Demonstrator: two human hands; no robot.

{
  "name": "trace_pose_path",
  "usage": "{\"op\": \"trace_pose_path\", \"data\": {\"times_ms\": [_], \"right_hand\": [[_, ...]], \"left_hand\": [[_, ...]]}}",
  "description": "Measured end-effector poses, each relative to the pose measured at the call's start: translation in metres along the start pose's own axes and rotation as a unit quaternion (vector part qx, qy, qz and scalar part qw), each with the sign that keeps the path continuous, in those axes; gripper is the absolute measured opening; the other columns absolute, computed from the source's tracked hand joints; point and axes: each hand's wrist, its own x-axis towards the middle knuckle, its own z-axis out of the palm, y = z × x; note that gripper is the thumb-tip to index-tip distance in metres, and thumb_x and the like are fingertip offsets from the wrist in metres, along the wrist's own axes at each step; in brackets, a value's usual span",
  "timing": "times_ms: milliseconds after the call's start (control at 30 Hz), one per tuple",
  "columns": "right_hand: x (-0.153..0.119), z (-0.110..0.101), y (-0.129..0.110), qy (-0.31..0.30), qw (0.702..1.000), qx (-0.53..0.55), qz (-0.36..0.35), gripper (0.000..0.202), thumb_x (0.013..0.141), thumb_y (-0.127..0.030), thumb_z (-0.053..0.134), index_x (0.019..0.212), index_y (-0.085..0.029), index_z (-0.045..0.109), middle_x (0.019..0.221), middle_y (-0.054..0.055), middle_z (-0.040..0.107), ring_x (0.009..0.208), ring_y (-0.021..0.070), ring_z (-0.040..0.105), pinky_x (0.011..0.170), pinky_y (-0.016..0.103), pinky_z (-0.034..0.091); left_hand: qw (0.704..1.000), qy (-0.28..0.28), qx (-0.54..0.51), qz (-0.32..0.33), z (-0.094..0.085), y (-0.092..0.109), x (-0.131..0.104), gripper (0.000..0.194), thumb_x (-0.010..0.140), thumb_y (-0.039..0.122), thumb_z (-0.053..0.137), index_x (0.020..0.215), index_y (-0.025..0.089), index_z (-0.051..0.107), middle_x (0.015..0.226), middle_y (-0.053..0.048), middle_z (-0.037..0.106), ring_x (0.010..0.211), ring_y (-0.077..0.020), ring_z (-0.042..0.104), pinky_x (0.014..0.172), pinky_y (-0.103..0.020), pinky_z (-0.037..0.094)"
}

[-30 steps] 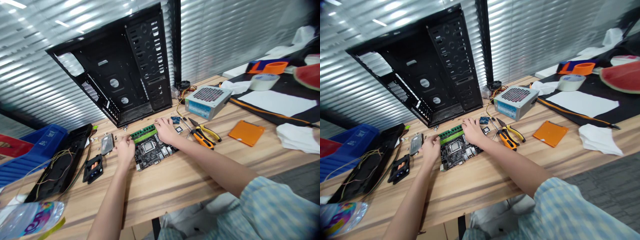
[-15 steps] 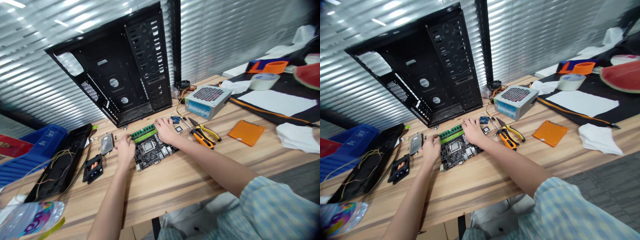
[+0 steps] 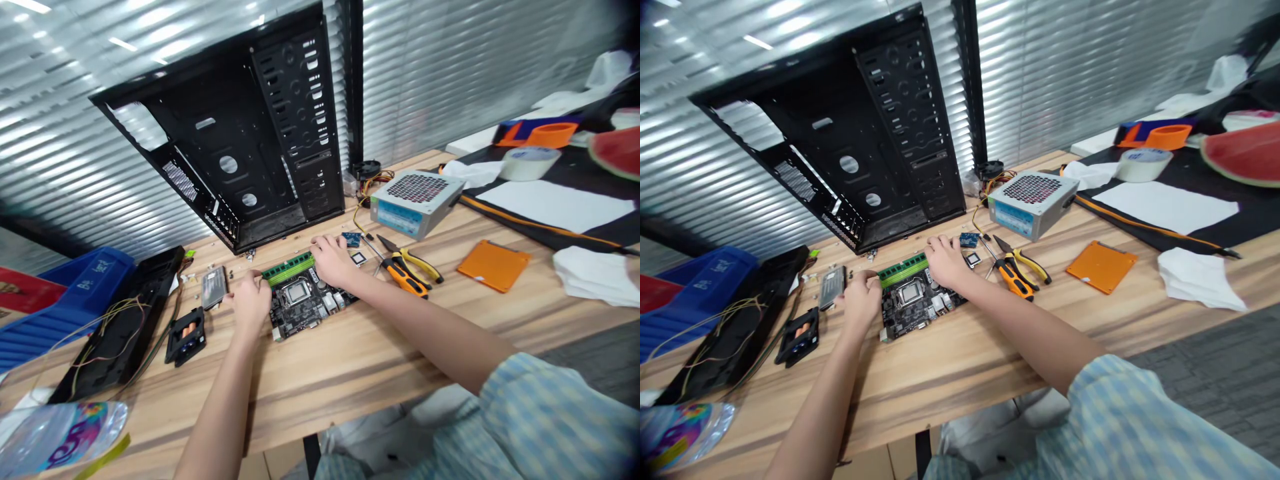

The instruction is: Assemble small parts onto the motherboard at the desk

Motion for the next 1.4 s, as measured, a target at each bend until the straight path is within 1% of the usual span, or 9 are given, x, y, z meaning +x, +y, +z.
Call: {"op": "trace_pose_path", "data": {"times_ms": [167, 400, 567, 633, 733, 800, 1000, 1167, 1400], "right_hand": [[-0.0009, -0.0039, -0.0009, 0.0, 1.0, -0.001, -0.002, 0.031, 0.084, -0.015, 0.049, 0.112, -0.01, 0.062, 0.128, 0.016, 0.053, 0.112, 0.0297, 0.04, 0.089, 0.046, 0.027], [-0.0018, -0.0049, -0.0017, 0.002, 1.0, -0.006, 0.001, 0.03, 0.085, -0.015, 0.048, 0.112, -0.011, 0.062, 0.127, 0.016, 0.054, 0.11, 0.0298, 0.042, 0.09, 0.046, 0.026], [-0.0012, -0.003, -0.0016, 0.017, 1.0, -0.007, 0.005, 0.031, 0.085, -0.015, 0.048, 0.114, -0.013, 0.061, 0.126, 0.016, 0.054, 0.11, 0.0296, 0.042, 0.089, 0.046, 0.026], [-0.001, -0.0024, -0.0015, 0.017, 1.0, -0.003, -0.003, 0.032, 0.085, -0.014, 0.048, 0.114, -0.015, 0.061, 0.127, 0.015, 0.054, 0.11, 0.0294, 0.042, 0.089, 0.046, 0.026], [-0.001, -0.0018, -0.001, 0.01, 1.0, 0.002, -0.012, 0.031, 0.085, -0.014, 0.047, 0.113, -0.017, 0.063, 0.127, 0.013, 0.054, 0.112, 0.0291, 0.041, 0.09, 0.046, 0.025], [-0.001, -0.0015, -0.0005, 0.006, 1.0, 0.005, -0.013, 0.031, 0.086, -0.014, 0.047, 0.113, -0.018, 0.064, 0.127, 0.013, 0.054, 0.112, 0.029, 0.041, 0.09, 0.046, 0.025], [-0.0007, -0.0021, 0.0002, 0.001, 1.0, 0.009, -0.016, 0.031, 0.087, -0.014, 0.047, 0.113, -0.018, 0.064, 0.126, 0.013, 0.055, 0.111, 0.0283, 0.042, 0.088, 0.044, 0.026], [-0.0006, -0.004, -0.0004, -0.005, 1.0, 0.01, -0.015, 0.031, 0.087, -0.014, 0.047, 0.113, -0.018, 0.064, 0.124, 0.013, 0.057, 0.11, 0.0281, 0.042, 0.087, 0.043, 0.026], [-0.0003, -0.0025, 0.001, -0.002, 1.0, 0.014, -0.013, 0.031, 0.088, -0.013, 0.046, 0.111, -0.02, 0.065, 0.12, 0.011, 0.059, 0.109, 0.027, 0.044, 0.086, 0.043, 0.025]], "left_hand": [[1.0, 0.01, 0.021, 0.01, 0.0007, -0.0006, -0.0003, 0.028, 0.085, 0.026, 0.039, 0.099, 0.021, 0.062, 0.098, -0.012, 0.071, 0.104, -0.0308, 0.06, 0.092, -0.048, 0.029], [0.997, 0.036, 0.054, 0.037, 0.0016, -0.0024, -0.0007, 0.026, 0.085, 0.026, 0.04, 0.093, 0.021, 0.064, 0.103, -0.012, 0.07, 0.107, -0.0313, 0.058, 0.089, -0.048, 0.029], [0.996, 0.06, 0.048, 0.049, 0.001, -0.0012, -0.0023, 0.029, 0.085, 0.024, 0.04, 0.104, 0.021, 0.062, 0.113, -0.01, 0.068, 0.11, -0.0291, 0.056, 0.09, -0.047, 0.029], [0.995, 0.068, 0.041, 0.067, 0.0012, -0.0006, -0.0031, 0.03, 0.085, 0.022, 0.039, 0.103, 0.022, 0.063, 0.115, -0.009, 0.068, 0.11, -0.0274, 0.056, 0.09, -0.047, 0.028], [0.993, 0.067, 0.044, 0.089, 0.0011, 0.0005, -0.0042, 0.03, 0.084, 0.02, 0.039, 0.096, 0.023, 0.066, 0.113, -0.008, 0.068, 0.108, -0.0268, 0.057, 0.09, -0.046, 0.028], [0.993, 0.065, 0.052, 0.09, 0.0008, 0.0012, -0.0045, 0.029, 0.083, 0.02, 0.039, 0.093, 0.023, 0.066, 0.112, -0.009, 0.069, 0.107, -0.0273, 0.057, 0.09, -0.046, 0.028], [0.994, 0.048, 0.07, 0.073, 0.0001, 0.0019, -0.0033, 0.03, 0.081, 0.019, 0.041, 0.094, 0.022, 0.068, 0.111, -0.009, 0.069, 0.106, -0.0285, 0.057, 0.089, -0.047, 0.029], [0.995, 0.038, 0.071, 0.066, -0.0003, 0.0017, -0.0022, 0.032, 0.081, 0.019, 0.041, 0.095, 0.023, 0.068, 0.111, -0.008, 0.069, 0.108, -0.0283, 0.057, 0.089, -0.047, 0.029], [0.993, 0.047, 0.077, 0.077, 0.0028, 0.0005, -0.0028, 0.029, 0.081, 0.019, 0.04, 0.093, 0.022, 0.066, 0.107, -0.008, 0.07, 0.104, -0.0264, 0.059, 0.085, -0.044, 0.031]]}}
